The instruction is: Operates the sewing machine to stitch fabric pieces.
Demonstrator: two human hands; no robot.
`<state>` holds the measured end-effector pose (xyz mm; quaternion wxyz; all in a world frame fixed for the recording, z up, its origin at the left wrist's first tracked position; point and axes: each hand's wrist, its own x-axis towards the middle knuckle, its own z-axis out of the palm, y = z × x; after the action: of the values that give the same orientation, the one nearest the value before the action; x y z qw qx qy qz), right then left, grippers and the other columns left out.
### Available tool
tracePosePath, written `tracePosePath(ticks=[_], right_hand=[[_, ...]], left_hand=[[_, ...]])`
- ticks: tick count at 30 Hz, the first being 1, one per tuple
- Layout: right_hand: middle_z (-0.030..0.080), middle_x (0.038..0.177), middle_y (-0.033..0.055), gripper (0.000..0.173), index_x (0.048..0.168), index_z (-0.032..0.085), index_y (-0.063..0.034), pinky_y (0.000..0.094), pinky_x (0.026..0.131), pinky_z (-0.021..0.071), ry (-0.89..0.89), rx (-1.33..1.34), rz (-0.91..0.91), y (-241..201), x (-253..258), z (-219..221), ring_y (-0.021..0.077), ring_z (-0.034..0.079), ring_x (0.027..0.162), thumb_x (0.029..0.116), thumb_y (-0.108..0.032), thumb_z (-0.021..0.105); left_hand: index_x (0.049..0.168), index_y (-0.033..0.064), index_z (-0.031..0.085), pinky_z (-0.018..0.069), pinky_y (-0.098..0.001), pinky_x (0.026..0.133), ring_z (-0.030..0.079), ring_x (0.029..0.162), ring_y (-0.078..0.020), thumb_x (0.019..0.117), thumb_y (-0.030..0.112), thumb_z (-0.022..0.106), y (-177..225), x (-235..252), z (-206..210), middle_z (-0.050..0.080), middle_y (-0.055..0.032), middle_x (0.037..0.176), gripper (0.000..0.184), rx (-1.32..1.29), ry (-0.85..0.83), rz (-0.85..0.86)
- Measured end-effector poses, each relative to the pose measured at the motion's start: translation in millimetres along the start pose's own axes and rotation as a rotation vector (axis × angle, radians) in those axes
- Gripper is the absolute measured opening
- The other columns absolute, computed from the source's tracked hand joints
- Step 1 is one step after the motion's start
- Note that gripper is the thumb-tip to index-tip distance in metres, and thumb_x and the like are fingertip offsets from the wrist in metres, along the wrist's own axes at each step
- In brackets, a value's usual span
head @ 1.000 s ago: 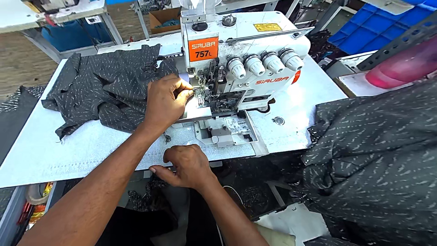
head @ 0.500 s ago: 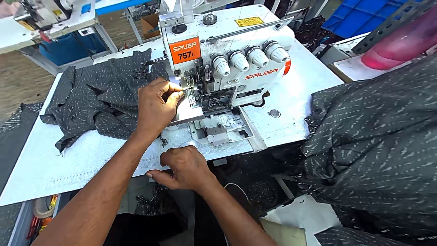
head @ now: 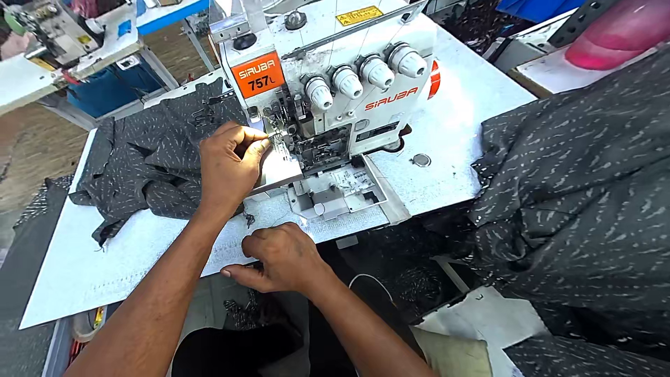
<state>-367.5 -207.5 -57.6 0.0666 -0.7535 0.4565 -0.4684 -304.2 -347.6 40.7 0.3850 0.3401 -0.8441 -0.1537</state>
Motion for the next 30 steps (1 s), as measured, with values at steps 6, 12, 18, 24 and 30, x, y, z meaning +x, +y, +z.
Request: tracePosePath(ticks=[6, 12, 18, 24, 30], right_hand=[[0.054, 0.057, -0.0015, 0.052, 0.069, 0.062, -0.0138, 0.0325, 0.044, 0.042, -0.01, 0.008, 0.004, 0.8, -0.1, -0.3, 0.0123, 0.057, 0.051, 0.0991, -0.055, 0.058], [0.053, 0.056, -0.0014, 0.053, 0.068, 0.061, -0.0138, 0.0327, 0.044, 0.0412, -0.005, 0.011, 0.0, 1.1, -0.3, 0.4, 0.0128, 0.055, 0.05, 0.0994, -0.056, 0.057], [0.052, 0.056, -0.0011, 0.053, 0.068, 0.061, -0.0135, 0.033, 0.044, 0.0411, -0.002, 0.021, 0.003, 0.3, -0.3, -0.3, 0.0132, 0.055, 0.05, 0.0996, -0.056, 0.057], [0.052, 0.056, -0.0011, 0.053, 0.069, 0.061, -0.0136, 0.0329, 0.043, 0.0409, 0.0, 0.03, 0.004, 0.4, -0.4, -0.1, 0.0131, 0.055, 0.05, 0.0996, -0.056, 0.057], [0.052, 0.056, -0.0013, 0.052, 0.069, 0.06, -0.0135, 0.0326, 0.043, 0.0407, 0.009, 0.037, -0.003, 0.9, -0.8, 0.3, 0.013, 0.055, 0.049, 0.0997, -0.055, 0.057]], left_hand=[[0.097, 0.0095, 0.077, 0.0507, -0.0151, 0.068, 0.061, 0.076, -0.0005, 0.0921, 0.014, 0.074, 0.6, -0.1, 0.9, 0.068, 0.0, 0.091, 0.007, 0.0, 0.008, -0.006], [0.096, 0.0086, 0.077, 0.0507, -0.0147, 0.067, 0.061, 0.075, -0.0004, 0.0917, 0.013, 0.074, -0.9, -0.6, 1.2, 0.068, -0.0003, 0.09, 0.007, -0.012, 0.016, 0.007], [0.096, 0.0092, 0.077, 0.0521, -0.0168, 0.072, 0.063, 0.08, -0.0016, 0.0925, 0.014, 0.073, -0.1, -1.6, 0.3, 0.068, -0.0004, 0.091, 0.007, 0.003, 0.021, -0.009], [0.096, 0.0085, 0.076, 0.0518, -0.0159, 0.072, 0.062, 0.08, -0.0014, 0.0923, 0.014, 0.073, 0.7, -1.8, 1.0, 0.067, -0.0005, 0.091, 0.007, -0.008, 0.037, -0.009], [0.096, 0.0083, 0.076, 0.0523, -0.0156, 0.074, 0.063, 0.081, -0.0012, 0.0921, 0.013, 0.073, 1.9, -1.7, 1.4, 0.067, 0.0001, 0.091, 0.007, -0.016, 0.051, 0.0]])
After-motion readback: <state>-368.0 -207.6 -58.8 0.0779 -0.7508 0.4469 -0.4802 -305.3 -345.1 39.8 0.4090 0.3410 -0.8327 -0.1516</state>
